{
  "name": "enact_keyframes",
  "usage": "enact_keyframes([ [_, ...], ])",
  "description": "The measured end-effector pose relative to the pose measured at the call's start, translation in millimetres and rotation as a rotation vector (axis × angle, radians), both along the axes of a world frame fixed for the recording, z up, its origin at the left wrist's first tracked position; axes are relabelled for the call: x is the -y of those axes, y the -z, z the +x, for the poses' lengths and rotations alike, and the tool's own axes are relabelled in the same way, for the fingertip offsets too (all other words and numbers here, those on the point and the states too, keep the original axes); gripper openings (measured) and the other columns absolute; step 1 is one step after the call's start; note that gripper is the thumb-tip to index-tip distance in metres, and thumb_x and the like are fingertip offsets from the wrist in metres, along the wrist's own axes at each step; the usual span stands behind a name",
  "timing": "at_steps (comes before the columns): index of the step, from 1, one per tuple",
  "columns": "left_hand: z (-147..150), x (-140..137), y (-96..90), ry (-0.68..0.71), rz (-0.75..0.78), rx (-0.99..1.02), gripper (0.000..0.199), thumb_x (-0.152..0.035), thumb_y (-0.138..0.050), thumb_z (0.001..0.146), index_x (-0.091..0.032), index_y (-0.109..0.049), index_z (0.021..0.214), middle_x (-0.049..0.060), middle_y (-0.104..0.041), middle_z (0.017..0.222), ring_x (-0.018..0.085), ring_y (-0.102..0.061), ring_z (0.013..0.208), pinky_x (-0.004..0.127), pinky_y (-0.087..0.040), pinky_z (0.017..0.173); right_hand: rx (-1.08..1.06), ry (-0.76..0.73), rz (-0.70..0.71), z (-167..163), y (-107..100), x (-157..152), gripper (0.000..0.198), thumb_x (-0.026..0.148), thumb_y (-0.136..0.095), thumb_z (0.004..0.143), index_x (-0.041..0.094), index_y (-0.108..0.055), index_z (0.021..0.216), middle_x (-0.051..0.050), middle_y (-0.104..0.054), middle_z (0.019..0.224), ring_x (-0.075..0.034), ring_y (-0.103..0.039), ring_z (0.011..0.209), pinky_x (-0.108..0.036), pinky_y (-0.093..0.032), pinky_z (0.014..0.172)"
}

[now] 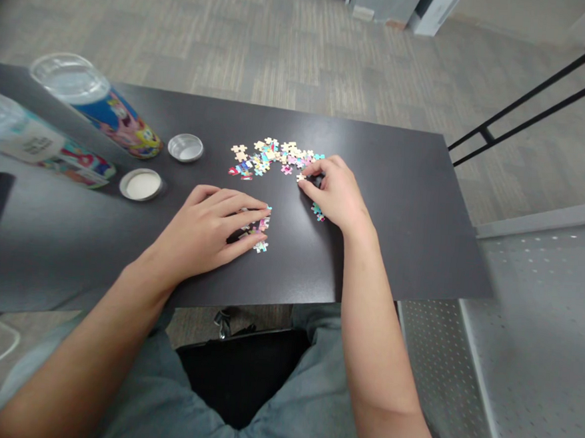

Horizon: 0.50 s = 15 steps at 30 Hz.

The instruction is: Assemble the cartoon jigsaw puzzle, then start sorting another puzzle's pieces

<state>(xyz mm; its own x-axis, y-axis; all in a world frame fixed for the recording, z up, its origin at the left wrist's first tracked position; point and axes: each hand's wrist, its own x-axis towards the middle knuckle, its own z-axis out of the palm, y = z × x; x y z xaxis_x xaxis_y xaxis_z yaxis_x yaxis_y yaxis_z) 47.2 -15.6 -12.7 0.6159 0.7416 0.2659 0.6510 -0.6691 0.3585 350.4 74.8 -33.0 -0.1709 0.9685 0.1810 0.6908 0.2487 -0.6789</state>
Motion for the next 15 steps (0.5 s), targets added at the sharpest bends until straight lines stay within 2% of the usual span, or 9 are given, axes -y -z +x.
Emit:
enact_keyframes([
  [5,2,1,-0.3,-0.062,-0.027,-0.031,0.036,-0.041,-0.078,0.126,-0.027,-0.087,0.158,0.014,-0.086,0.162,0.043,-0.078,0.147,0.065,-0.049,0.123,-0.041,-0.032,-0.045,0,-3,3,0.013,0.029,-0.086,0.096,0.026,-0.083,0.108,-0.006,-0.079,0.117,-0.017,-0.054,0.071,-0.042,-0.056,0.080],
  [8,3,2,-0.8,-0.063,-0.027,-0.062,0.039,-0.043,-0.078,0.125,-0.025,-0.086,0.160,0.016,-0.085,0.163,0.044,-0.076,0.148,0.064,-0.052,0.121,-0.112,-0.094,-0.125,-3,-7,5,0.015,0.034,-0.084,0.097,0.028,-0.077,0.109,-0.002,-0.076,0.100,-0.018,-0.053,0.072,-0.040,-0.052,0.076],
  [11,3,2,-0.5,-0.059,-0.029,-0.072,0.040,-0.044,-0.080,0.124,-0.026,-0.086,0.160,0.015,-0.085,0.161,0.044,-0.075,0.147,0.064,-0.053,0.120,-0.132,-0.162,-0.169,-2,-13,8,0.015,0.039,-0.082,0.101,0.030,-0.072,0.107,0.003,-0.065,0.080,-0.020,-0.052,0.070,-0.039,-0.048,0.074],
  [13,2,2,0.2,-0.059,-0.025,-0.073,0.041,-0.044,-0.082,0.124,-0.026,-0.086,0.160,0.015,-0.085,0.160,0.044,-0.075,0.148,0.062,-0.053,0.119,-0.105,-0.212,-0.127,3,-19,11,0.012,0.037,-0.081,0.100,0.029,-0.073,0.103,0.002,-0.065,0.082,-0.020,-0.054,0.071,-0.040,-0.048,0.076],
  [15,2,2,1.2,-0.055,-0.015,-0.070,0.041,-0.044,-0.083,0.124,-0.024,-0.085,0.160,0.015,-0.086,0.159,0.043,-0.075,0.148,0.062,-0.053,0.118,-0.071,-0.285,-0.082,11,-24,14,0.009,0.032,-0.081,0.096,0.028,-0.078,0.104,-0.003,-0.074,0.100,-0.020,-0.057,0.075,-0.041,-0.050,0.078],
])
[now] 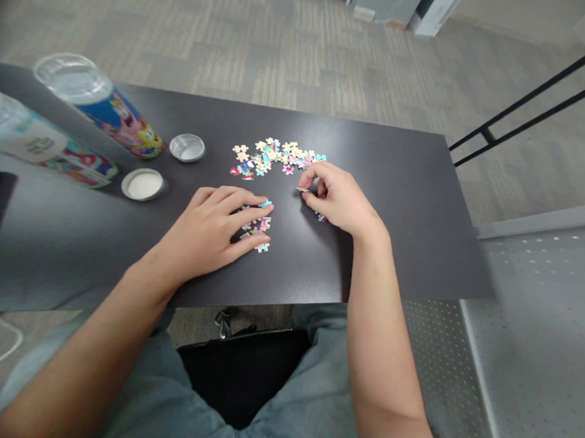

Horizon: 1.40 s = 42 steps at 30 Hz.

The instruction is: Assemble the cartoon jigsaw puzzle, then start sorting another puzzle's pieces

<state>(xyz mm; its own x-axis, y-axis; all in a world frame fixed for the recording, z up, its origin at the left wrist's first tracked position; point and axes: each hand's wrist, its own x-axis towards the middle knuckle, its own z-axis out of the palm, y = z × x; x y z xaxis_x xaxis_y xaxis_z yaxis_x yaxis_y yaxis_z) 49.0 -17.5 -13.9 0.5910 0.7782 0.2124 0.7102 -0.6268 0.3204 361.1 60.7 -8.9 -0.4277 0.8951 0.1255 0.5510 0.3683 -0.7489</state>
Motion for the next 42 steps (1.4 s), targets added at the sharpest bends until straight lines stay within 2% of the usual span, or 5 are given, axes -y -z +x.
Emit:
enact_keyframes([
  [12,0,1,-0.9,0.014,-0.024,-0.006,0.044,-0.041,-0.084,0.123,-0.022,-0.083,0.162,0.016,-0.084,0.162,0.044,-0.072,0.151,0.063,-0.052,0.119,0.207,0.131,0.115,6,18,-8,0.018,0.032,-0.090,0.100,0.029,-0.083,0.116,-0.006,-0.074,0.119,-0.025,-0.063,0.092,-0.055,-0.054,0.112],
  [17,-2,0,0.6,0.014,-0.016,0.022,0.041,-0.040,-0.086,0.122,-0.024,-0.084,0.160,0.015,-0.086,0.160,0.042,-0.074,0.149,0.060,-0.050,0.118,0.167,0.176,0.105,31,9,-6,0.014,0.037,-0.090,0.099,0.028,-0.087,0.110,-0.006,-0.071,0.106,-0.025,-0.060,0.086,-0.047,-0.054,0.093],
  [28,-4,-2,-7.5,-0.110,-0.003,0.159,0.014,-0.038,-0.081,0.124,-0.029,-0.091,0.129,0.009,-0.091,0.146,0.037,-0.081,0.136,0.062,-0.046,0.118,0.315,0.066,0.121,-4,12,-3,0.040,0.047,-0.088,0.115,0.047,-0.094,0.154,-0.007,-0.068,0.113,-0.034,-0.070,0.113,-0.065,-0.049,0.120],
  [35,-10,-7,-1.1,-0.315,-0.084,0.107,0.053,-0.048,-0.077,0.124,-0.027,-0.075,0.173,0.018,-0.074,0.179,0.051,-0.062,0.164,0.071,-0.043,0.126,0.307,0.184,0.090,53,2,5,0.023,0.062,-0.088,0.114,0.049,-0.103,0.126,-0.007,-0.071,0.106,-0.036,-0.069,0.116,-0.066,-0.041,0.121],
  [42,-6,-3,-0.9,-0.257,-0.078,0.057,0.055,-0.049,-0.080,0.123,-0.025,-0.075,0.172,0.019,-0.061,0.193,0.053,-0.053,0.173,0.075,-0.036,0.134,0.242,0.172,0.119,34,-4,9,0.029,0.052,-0.092,0.110,0.042,-0.099,0.136,-0.007,-0.074,0.108,-0.033,-0.073,0.105,-0.065,-0.043,0.122],
])
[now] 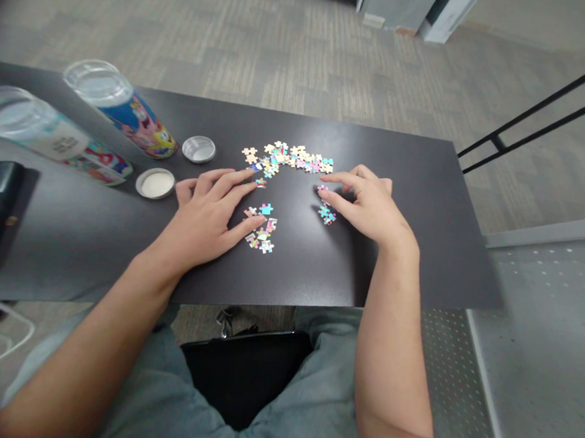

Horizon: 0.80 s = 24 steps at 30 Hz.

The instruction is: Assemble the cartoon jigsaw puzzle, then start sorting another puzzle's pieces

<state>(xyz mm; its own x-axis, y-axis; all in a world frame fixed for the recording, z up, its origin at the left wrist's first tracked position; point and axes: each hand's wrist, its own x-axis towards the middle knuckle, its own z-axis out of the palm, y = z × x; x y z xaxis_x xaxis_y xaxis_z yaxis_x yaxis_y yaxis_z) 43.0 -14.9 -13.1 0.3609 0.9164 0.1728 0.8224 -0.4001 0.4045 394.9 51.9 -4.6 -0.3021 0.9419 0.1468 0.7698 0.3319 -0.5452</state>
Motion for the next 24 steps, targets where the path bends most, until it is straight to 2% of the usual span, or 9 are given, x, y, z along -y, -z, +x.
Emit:
enact_keyframes([
  [4,2,1,-1.4,0.054,-0.010,0.029,0.047,-0.045,-0.080,0.124,-0.025,-0.077,0.166,0.018,-0.067,0.188,0.048,-0.059,0.170,0.070,-0.038,0.134,0.015,-0.069,-0.019,-21,-1,1,0.026,0.046,-0.088,0.112,0.040,-0.097,0.136,-0.006,-0.075,0.105,-0.035,-0.075,0.107,-0.063,-0.042,0.120],
  [7,3,2,1.3,0.057,-0.010,0.015,0.061,-0.047,-0.079,0.125,-0.021,-0.069,0.179,0.022,-0.063,0.191,0.049,-0.058,0.172,0.072,-0.039,0.135,0.031,-0.109,-0.025,-36,-3,2,0.027,0.043,-0.087,0.113,0.038,-0.096,0.138,-0.007,-0.078,0.111,-0.035,-0.077,0.109,-0.060,-0.043,0.118],
  [9,2,2,2.4,0.069,-0.009,-0.017,0.064,-0.049,-0.082,0.124,-0.021,-0.070,0.181,0.025,-0.055,0.196,0.051,-0.052,0.178,0.074,-0.037,0.137,0.049,-0.131,-0.033,-44,-5,3,0.028,0.041,-0.087,0.113,0.036,-0.095,0.140,-0.008,-0.079,0.113,-0.034,-0.077,0.107,-0.057,-0.044,0.115],
  [12,-3,2,0.2,0.103,-0.021,-0.001,0.052,-0.050,-0.089,0.120,-0.027,-0.084,0.168,0.021,-0.054,0.198,0.051,-0.050,0.181,0.074,-0.035,0.139,0.079,-0.164,-0.055,-52,-7,4,0.032,0.042,-0.084,0.114,0.034,-0.093,0.144,-0.009,-0.080,0.116,-0.034,-0.077,0.110,-0.054,-0.045,0.112],
  [14,-8,1,-2.5,0.103,-0.026,0.055,0.036,-0.049,-0.092,0.117,-0.032,-0.093,0.149,0.014,-0.062,0.194,0.049,-0.054,0.177,0.071,-0.037,0.139,0.083,-0.165,-0.060,-54,-8,5,0.033,0.043,-0.082,0.115,0.034,-0.092,0.145,-0.009,-0.081,0.117,-0.034,-0.078,0.111,-0.054,-0.044,0.111],
  [16,-13,-1,-3.9,0.065,-0.026,0.094,0.031,-0.049,-0.093,0.115,-0.031,-0.093,0.141,0.012,-0.068,0.188,0.047,-0.059,0.172,0.068,-0.039,0.138,0.069,-0.151,-0.050,-54,-8,6,0.033,0.044,-0.082,0.115,0.033,-0.092,0.144,-0.008,-0.081,0.116,-0.033,-0.078,0.109,-0.053,-0.043,0.111],
  [21,-13,-3,-0.7,-0.026,-0.056,0.030,0.059,-0.046,-0.077,0.123,-0.020,-0.071,0.175,0.019,-0.063,0.192,0.049,-0.056,0.176,0.070,-0.037,0.139,0.040,-0.138,-0.040,-55,-6,7,0.034,0.044,-0.082,0.113,0.032,-0.092,0.143,-0.007,-0.083,0.114,-0.033,-0.079,0.108,-0.052,-0.042,0.108],
  [24,-11,-4,-1.6,-0.050,-0.027,0.015,0.049,-0.044,-0.076,0.124,-0.022,-0.076,0.168,0.018,-0.073,0.181,0.047,-0.061,0.172,0.070,-0.036,0.139,0.033,-0.152,-0.053,-55,-3,6,0.034,0.045,-0.083,0.113,0.031,-0.091,0.143,-0.007,-0.084,0.114,-0.033,-0.078,0.107,-0.051,-0.042,0.107],
])
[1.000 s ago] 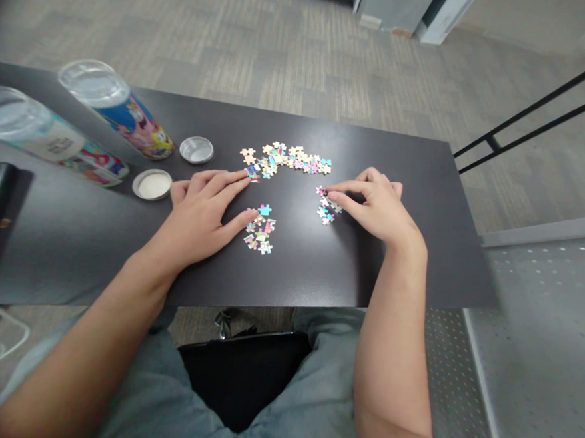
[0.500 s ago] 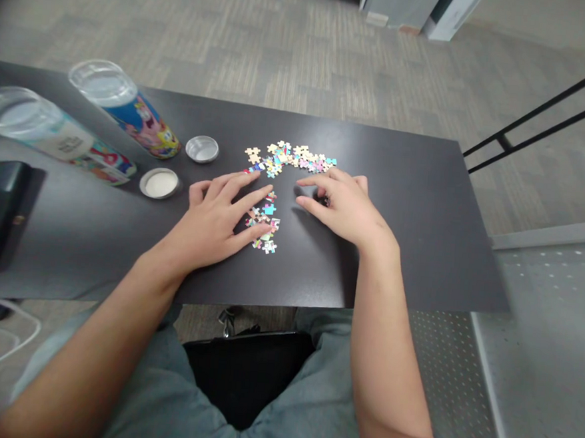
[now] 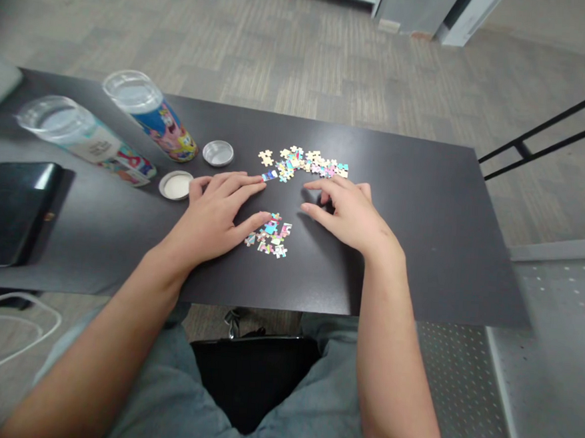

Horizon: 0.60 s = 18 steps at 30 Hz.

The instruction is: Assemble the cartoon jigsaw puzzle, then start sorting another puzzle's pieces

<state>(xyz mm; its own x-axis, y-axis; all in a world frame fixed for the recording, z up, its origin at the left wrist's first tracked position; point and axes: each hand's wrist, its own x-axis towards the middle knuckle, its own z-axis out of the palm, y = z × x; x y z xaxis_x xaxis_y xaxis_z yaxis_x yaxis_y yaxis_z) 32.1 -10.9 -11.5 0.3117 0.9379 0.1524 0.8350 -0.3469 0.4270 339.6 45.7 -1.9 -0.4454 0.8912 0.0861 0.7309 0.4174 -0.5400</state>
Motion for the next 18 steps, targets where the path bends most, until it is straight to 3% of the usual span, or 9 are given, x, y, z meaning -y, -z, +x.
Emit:
enact_keyframes([
  [2,-1,-2,-1.9,-0.055,0.026,0.025,0.033,-0.039,-0.076,0.125,-0.026,-0.083,0.154,0.014,-0.085,0.161,0.043,-0.072,0.159,0.066,-0.040,0.135,-0.005,-0.001,-0.001,0,2,-1,0.033,0.045,-0.084,0.112,0.031,-0.091,0.142,-0.007,-0.085,0.113,-0.033,-0.077,0.107,-0.050,-0.042,0.106],
  [4,-3,-6,-3.2,-0.134,0.044,0.044,0.025,-0.033,-0.075,0.124,-0.026,-0.086,0.145,0.013,-0.087,0.147,0.040,-0.078,0.145,0.062,-0.048,0.127,-0.005,0.006,0.001,0,3,-2,0.032,0.045,-0.085,0.112,0.032,-0.091,0.141,-0.007,-0.085,0.112,-0.032,-0.077,0.104,-0.051,-0.042,0.107],
  [8,-7,-13,-1.7,-0.230,0.060,0.039,0.024,-0.032,-0.085,0.118,-0.023,-0.088,0.140,0.016,-0.083,0.146,0.042,-0.078,0.139,0.060,-0.055,0.117,0.001,-0.001,-0.001,-4,5,-2,0.031,0.044,-0.087,0.111,0.032,-0.091,0.140,-0.006,-0.085,0.111,-0.031,-0.076,0.101,-0.051,-0.043,0.107],
  [13,-4,-14,-0.1,-0.235,0.025,0.071,0.009,-0.029,-0.087,0.117,-0.026,-0.094,0.122,0.012,-0.086,0.136,0.042,-0.077,0.136,0.062,-0.052,0.118,0.001,-0.028,-0.006,-10,6,0,0.030,0.042,-0.088,0.112,0.031,-0.090,0.140,-0.006,-0.084,0.114,-0.031,-0.076,0.100,-0.052,-0.043,0.109],
  [18,-1,-14,-3.1,-0.243,-0.034,0.111,0.008,-0.025,-0.084,0.116,-0.027,-0.091,0.120,0.010,-0.090,0.134,0.042,-0.076,0.135,0.062,-0.048,0.120,0.011,-0.062,-0.007,-18,5,2,0.031,0.039,-0.086,0.113,0.031,-0.089,0.143,-0.007,-0.084,0.115,-0.031,-0.076,0.099,-0.052,-0.045,0.109],
])
